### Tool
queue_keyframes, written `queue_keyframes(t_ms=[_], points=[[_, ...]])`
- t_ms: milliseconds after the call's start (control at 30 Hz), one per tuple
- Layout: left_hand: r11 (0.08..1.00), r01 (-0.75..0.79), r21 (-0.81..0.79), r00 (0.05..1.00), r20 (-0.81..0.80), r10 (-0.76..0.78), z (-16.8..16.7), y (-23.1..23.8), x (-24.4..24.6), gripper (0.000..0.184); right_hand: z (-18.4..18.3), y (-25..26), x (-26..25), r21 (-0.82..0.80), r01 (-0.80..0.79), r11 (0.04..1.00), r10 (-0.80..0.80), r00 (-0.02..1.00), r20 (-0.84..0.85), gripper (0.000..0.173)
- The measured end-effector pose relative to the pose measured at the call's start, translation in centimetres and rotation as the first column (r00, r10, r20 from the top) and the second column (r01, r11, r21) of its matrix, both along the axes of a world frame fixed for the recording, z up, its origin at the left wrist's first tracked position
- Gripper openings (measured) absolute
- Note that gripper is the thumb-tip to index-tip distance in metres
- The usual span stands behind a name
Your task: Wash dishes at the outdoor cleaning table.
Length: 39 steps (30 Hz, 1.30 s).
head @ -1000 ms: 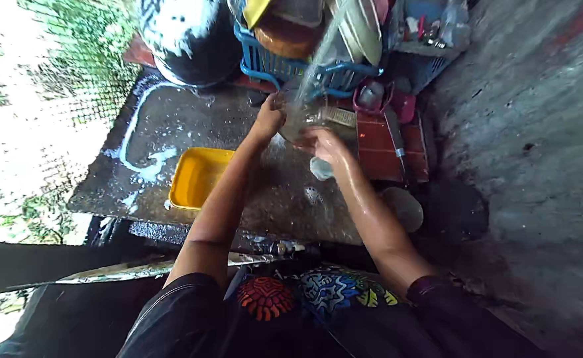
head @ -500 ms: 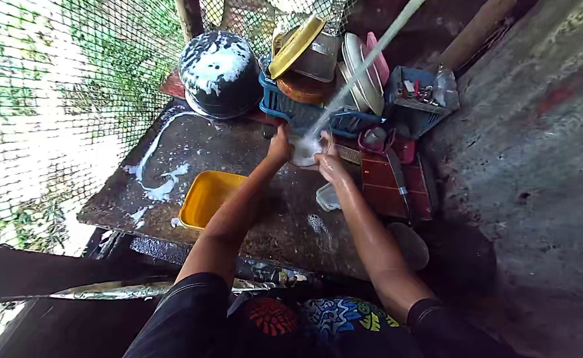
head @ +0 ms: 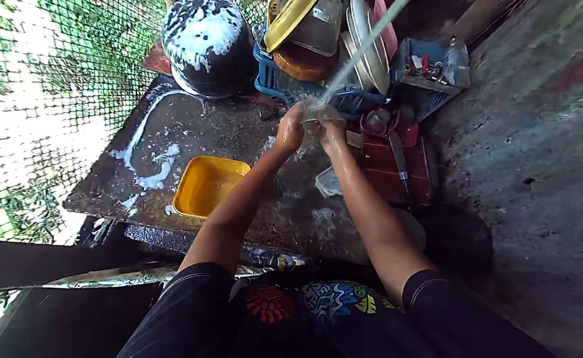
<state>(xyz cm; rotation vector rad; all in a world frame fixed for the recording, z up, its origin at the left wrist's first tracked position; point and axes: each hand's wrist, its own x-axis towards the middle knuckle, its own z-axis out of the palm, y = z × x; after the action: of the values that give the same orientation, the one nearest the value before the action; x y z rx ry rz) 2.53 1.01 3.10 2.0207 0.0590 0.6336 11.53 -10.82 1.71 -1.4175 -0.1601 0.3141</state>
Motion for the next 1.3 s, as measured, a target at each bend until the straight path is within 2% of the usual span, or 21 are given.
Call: queue_keyframes(t_ms=[67, 133, 200, 267, 333, 400, 467, 500, 567, 667, 767, 833, 900, 1000, 1067, 1133, 1200, 1300], points=[[0.984, 0.095, 0.154, 0.995, 0.001, -0.096, 0.7, 0.5, 0.2, 0.047, -1.7, 0.9, -0.1, 0.097, -0.116, 0.989, 0.125, 0.988, -0.096, 0.026], [0.952, 0.187, 0.243, 0.982, -0.044, -0.182, 1.2, 1.3, 0.5, 0.049, -3.3, 1.5, -0.9, 0.134, -0.223, 0.966, 0.230, 0.972, -0.042, 0.023], [0.947, 0.240, 0.215, 0.971, -0.074, -0.229, 1.8, 2.3, 0.4, 0.059, -3.8, 2.0, -2.4, 0.211, -0.236, 0.949, 0.262, 0.959, -0.106, 0.020], [0.962, 0.272, 0.025, 0.961, -0.058, -0.270, 1.6, 3.3, 0.0, 0.058, -4.3, 2.3, -3.4, 0.217, -0.223, 0.950, 0.263, 0.948, -0.176, 0.019], [0.921, 0.250, -0.298, 0.959, -0.054, -0.278, 0.2, 4.0, 0.0, 0.054, -4.0, 1.9, -4.2, 0.185, -0.174, 0.967, 0.226, 0.923, -0.311, 0.027], [0.835, 0.114, -0.538, 0.973, -0.111, -0.204, -1.5, 4.1, 0.0, 0.048, -3.6, 1.1, -4.4, 0.089, -0.172, 0.981, 0.193, 0.899, -0.394, 0.035], [0.781, -0.081, -0.619, 0.956, -0.270, -0.115, -2.2, 3.8, -0.8, 0.042, -2.8, -0.3, -4.0, -0.084, -0.258, 0.962, 0.208, 0.900, -0.383, 0.039], [0.797, -0.157, -0.583, 0.922, -0.376, -0.093, -2.7, 3.6, -1.3, 0.040, -2.3, -1.0, -3.8, -0.189, -0.300, 0.935, 0.220, 0.908, -0.357, 0.041], [0.893, -0.208, -0.398, 0.812, -0.579, -0.069, -4.1, 3.1, -1.4, 0.037, -1.8, -2.2, -3.2, -0.391, -0.331, 0.859, 0.217, 0.926, -0.308, 0.042], [0.988, -0.087, -0.130, 0.695, -0.718, -0.033, -2.5, 1.3, -2.7, 0.041, -1.7, -3.2, -2.4, -0.584, -0.360, 0.728, 0.267, 0.933, -0.241, 0.034], [0.999, -0.025, -0.027, 0.693, -0.721, -0.003, -1.7, -0.2, -3.3, 0.041, -2.2, -4.0, -1.6, -0.651, -0.419, 0.633, 0.346, 0.905, -0.246, 0.035], [0.999, -0.030, -0.022, 0.752, -0.659, 0.008, -2.2, -0.1, -3.2, 0.043, -2.8, -4.3, -0.7, -0.672, -0.391, 0.628, 0.345, 0.915, -0.210, 0.036], [0.997, -0.044, -0.063, 0.851, -0.526, 0.004, -2.9, 0.4, -2.6, 0.049, -2.6, -4.3, -0.7, -0.631, -0.365, 0.685, 0.307, 0.930, -0.204, 0.039], [0.983, -0.093, -0.157, 0.938, -0.344, 0.034, -2.8, 1.6, -1.1, 0.045, -2.4, -3.9, -1.2, -0.365, -0.338, 0.868, 0.255, 0.932, -0.256, 0.040], [0.933, -0.084, -0.349, 0.975, -0.221, 0.006, -2.2, 2.1, -0.3, 0.045, -2.4, -3.2, -2.1, -0.193, -0.279, 0.941, 0.213, 0.929, -0.302, 0.038], [0.863, -0.002, -0.506, 0.993, -0.104, -0.059, -1.6, 2.6, 0.1, 0.050, -2.7, -2.1, -3.2, -0.071, -0.214, 0.974, 0.172, 0.910, -0.378, 0.035], [0.862, 0.033, -0.506, 0.989, -0.106, -0.100, -0.5, 3.2, -0.5, 0.053, -3.1, -0.9, -4.2, 0.032, -0.160, 0.987, 0.158, 0.878, -0.453, 0.030], [0.938, -0.032, -0.344, 0.962, -0.266, -0.064, 0.8, 4.7, -1.6, 0.053, -3.3, 0.8, -5.4, 0.042, -0.126, 0.991, 0.131, 0.885, -0.446, 0.025]])
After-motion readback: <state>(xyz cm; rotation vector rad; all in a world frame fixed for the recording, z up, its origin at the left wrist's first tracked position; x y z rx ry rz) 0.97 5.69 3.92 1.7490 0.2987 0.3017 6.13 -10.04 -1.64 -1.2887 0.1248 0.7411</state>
